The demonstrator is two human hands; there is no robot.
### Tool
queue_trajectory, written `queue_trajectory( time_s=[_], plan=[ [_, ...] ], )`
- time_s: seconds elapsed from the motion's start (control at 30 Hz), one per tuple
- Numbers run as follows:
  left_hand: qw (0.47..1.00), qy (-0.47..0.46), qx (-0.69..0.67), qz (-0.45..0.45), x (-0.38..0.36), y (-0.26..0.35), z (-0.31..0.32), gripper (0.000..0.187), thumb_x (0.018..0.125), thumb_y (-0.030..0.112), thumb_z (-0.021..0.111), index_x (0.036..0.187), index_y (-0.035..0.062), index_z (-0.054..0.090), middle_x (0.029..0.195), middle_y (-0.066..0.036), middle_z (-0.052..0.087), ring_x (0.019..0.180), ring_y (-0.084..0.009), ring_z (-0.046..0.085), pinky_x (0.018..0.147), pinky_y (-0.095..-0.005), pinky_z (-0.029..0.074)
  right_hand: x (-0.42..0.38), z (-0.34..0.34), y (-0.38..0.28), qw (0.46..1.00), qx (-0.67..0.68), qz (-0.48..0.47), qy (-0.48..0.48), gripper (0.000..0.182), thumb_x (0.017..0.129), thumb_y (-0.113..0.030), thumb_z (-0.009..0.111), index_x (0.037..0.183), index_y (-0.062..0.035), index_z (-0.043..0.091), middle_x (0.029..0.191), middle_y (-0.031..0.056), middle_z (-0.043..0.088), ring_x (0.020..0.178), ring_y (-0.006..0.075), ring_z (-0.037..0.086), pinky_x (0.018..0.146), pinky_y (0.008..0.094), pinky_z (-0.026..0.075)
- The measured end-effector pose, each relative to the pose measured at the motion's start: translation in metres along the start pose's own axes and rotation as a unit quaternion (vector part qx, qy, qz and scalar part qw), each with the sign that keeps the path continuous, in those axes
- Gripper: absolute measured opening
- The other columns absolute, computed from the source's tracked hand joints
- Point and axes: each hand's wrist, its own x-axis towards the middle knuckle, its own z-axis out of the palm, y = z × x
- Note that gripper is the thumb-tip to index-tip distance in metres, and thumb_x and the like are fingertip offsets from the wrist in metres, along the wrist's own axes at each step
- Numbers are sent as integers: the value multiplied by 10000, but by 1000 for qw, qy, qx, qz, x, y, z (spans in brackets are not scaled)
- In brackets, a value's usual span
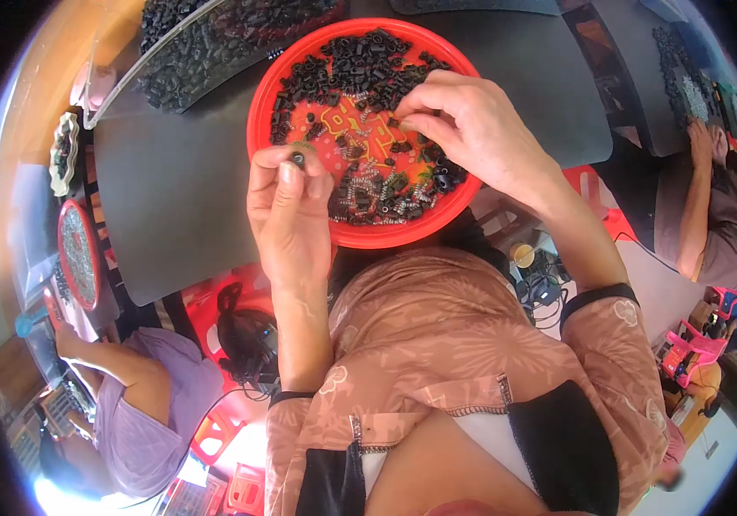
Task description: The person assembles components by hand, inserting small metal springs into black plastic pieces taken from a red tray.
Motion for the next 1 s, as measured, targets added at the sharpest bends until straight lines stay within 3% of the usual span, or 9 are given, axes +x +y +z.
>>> queue_trajectory(
  time_s=[0.2,0.5,0.6,0.7,0.8,0.9,0.93,1.0],
  plan=[
    [1000,-2,-12,-5,-1,1,-4,127,954,127,579,1047,43,555,885,-36,525,712,-106,388,673,-248,342,10,8,2,994,-107,-8,0,88,822,-61,635,900,-52,676,859,94,612,806,307,621,689,409,487],
    [1000,-14,-16,-8,-3,2,-1,127,946,112,590,1053,50,562,898,-54,542,691,-102,388,662,-248,339,16,6,-2,978,-174,-69,-98,107,799,-74,642,885,-49,700,828,100,605,759,303,611,701,405,480],
    [999,-17,-24,-16,-2,2,-5,124,931,112,618,1041,61,591,899,-78,605,748,-114,478,685,-246,388,19,7,0,971,-195,-70,-122,96,797,-100,649,849,-22,672,824,113,604,758,313,608,705,397,476],
    [1000,8,-8,-21,-3,1,-3,107,929,106,620,1022,59,594,890,-74,615,750,-113,487,693,-247,395,21,7,4,965,-211,-98,-123,124,784,-123,662,830,-9,644,807,125,600,774,327,606,697,404,473],
    [999,-12,3,-34,-3,3,0,99,922,84,624,1014,56,597,893,-78,630,763,-108,514,691,-239,403,26,-2,-4,984,-122,-68,-110,141,786,-126,684,839,-10,623,769,115,604,714,273,609,636,373,468],
    [999,-20,37,-34,-3,2,3,107,916,57,622,1019,47,598,892,-81,640,766,-98,529,683,-225,406,25,-7,-21,983,126,-10,-131,162,805,-135,706,825,-11,604,725,84,607,641,183,585,571,328,446],
    [998,-9,52,-31,-3,2,5,108,914,53,625,1018,44,598,888,-77,643,755,-95,527,677,-222,405,23,-5,-26,977,179,-19,-117,179,830,-146,718,828,-14,596,697,50,598,602,110,532,538,276,412],
    [996,10,80,-28,-4,0,9,110,909,45,629,1015,38,600,881,-68,647,734,-88,523,665,-216,403,20,-5,-36,966,229,0,-117,170,837,-144,713,833,-16,601,695,43,593,602,104,521,538,266,405]
  ],
)
